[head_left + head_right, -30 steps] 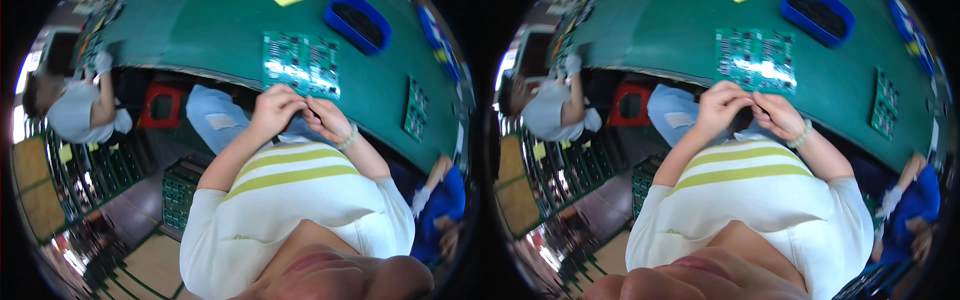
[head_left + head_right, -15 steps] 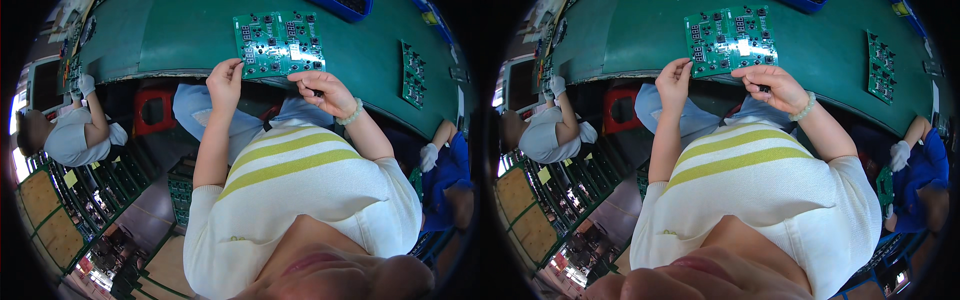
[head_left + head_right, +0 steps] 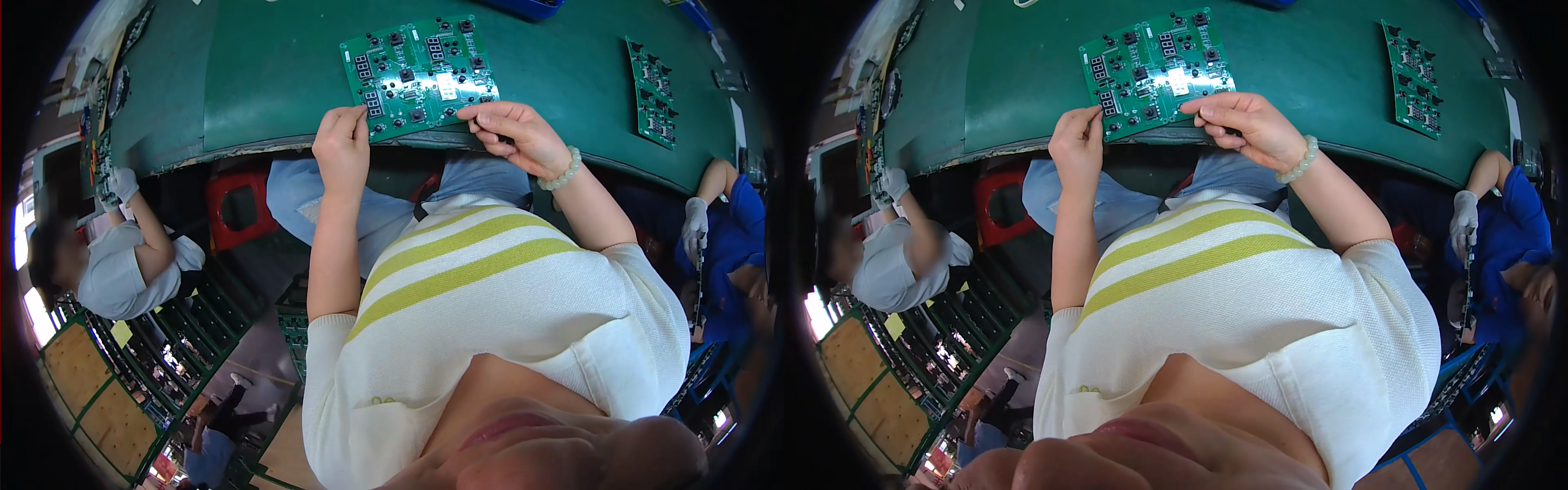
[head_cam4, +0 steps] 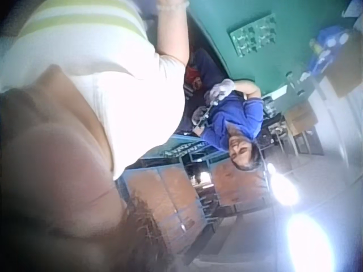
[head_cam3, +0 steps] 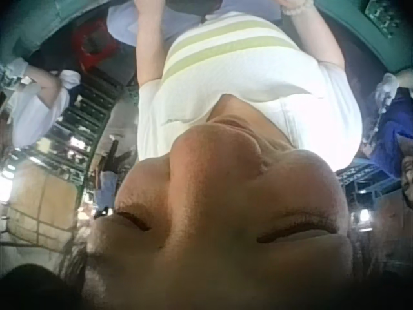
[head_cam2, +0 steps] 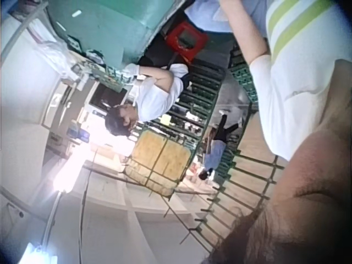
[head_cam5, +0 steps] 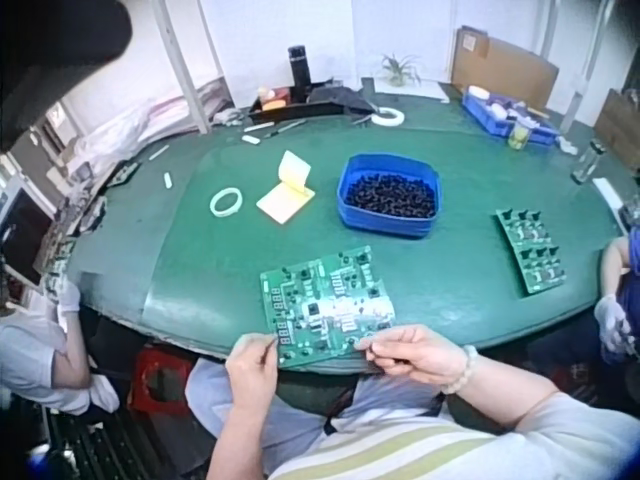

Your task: The person inserts small black electronic components into green circuit boards by hand. They pick components from a blue bin and place them into specific slots on the boards, occasionally moving finished boards to a rack or picking up new ones from the table.

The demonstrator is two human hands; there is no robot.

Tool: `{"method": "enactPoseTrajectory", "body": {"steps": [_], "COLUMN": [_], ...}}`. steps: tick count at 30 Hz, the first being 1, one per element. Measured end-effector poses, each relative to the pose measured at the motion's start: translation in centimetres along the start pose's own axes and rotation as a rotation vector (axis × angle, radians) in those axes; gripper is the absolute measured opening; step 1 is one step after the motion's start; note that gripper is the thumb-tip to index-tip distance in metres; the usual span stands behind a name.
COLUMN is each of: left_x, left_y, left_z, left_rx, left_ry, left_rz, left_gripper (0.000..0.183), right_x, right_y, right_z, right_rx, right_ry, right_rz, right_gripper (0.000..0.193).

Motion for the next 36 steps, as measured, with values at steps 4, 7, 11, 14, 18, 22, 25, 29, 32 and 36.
{"method": "enactPoseTrajectory", "body": {"steps": [4,7,11,14,18,22,25,29,32,36], "left_x": [0.2,0.1,0.4,0.2,0.1,0.0,-0.3,-0.6,-0.7,-0.5], "left_y": [0.2,-0.1,-0.3,-0.6,-0.4,-0.6,-0.6,-0.6,-0.6,-0.1], "left_z": [0.0,-0.2,-0.1,0.0,0.1,0.0,0.2,-0.1,-0.3,-0.7], "left_rx": [0.004,-0.018,-0.025,0.006,0.027,-0.091,-0.105,-0.12,-0.136,-0.14], "left_ry": [-0.052,-0.068,-0.082,-0.073,-0.075,-0.032,0.006,0.008,0.013,0.027], "left_rz": [-0.156,-0.147,-0.057,-0.038,-0.07,-0.119,-0.137,-0.167,-0.183,-0.177], "left_gripper": [0.009,0.009,0.008,0.008,0.008,0.008,0.009,0.009,0.009,0.009], "right_x": [0.6,1.5,3.8,5.5,6.6,7.2,7.4,7.4,7.3,7.3], "right_y": [-1.8,-3.3,-4.2,-4.0,-3.2,-3.0,-3.1,-3.4,-3.4,-3.6], "right_z": [-0.7,-0.8,1.0,2.3,2.9,2.6,2.8,3.1,3.5,4.5], "right_rx": [-0.165,-0.35,-0.793,-1.112,-1.36,-1.35,-1.403,-1.481,-1.604,-1.798], "right_ry": [0.072,0.14,0.206,0.202,0.246,0.246,0.244,0.213,0.14,0.106], "right_rz": [-0.136,-0.225,-0.548,-0.741,-0.818,-0.77,-0.746,-0.713,-0.767,-0.687], "right_gripper": [0.022,0.019,0.018,0.014,0.016,0.012,0.013,0.014,0.015,0.015]}}
Point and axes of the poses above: each hand's wrist, its own x-axis towards the middle knuckle, its own z-axis out of the palm, y = z × x, the point moved 4 cm from there along x, towards the middle knuckle, and after that the axes turned 5 degrees about y, right-handed, at the moved point
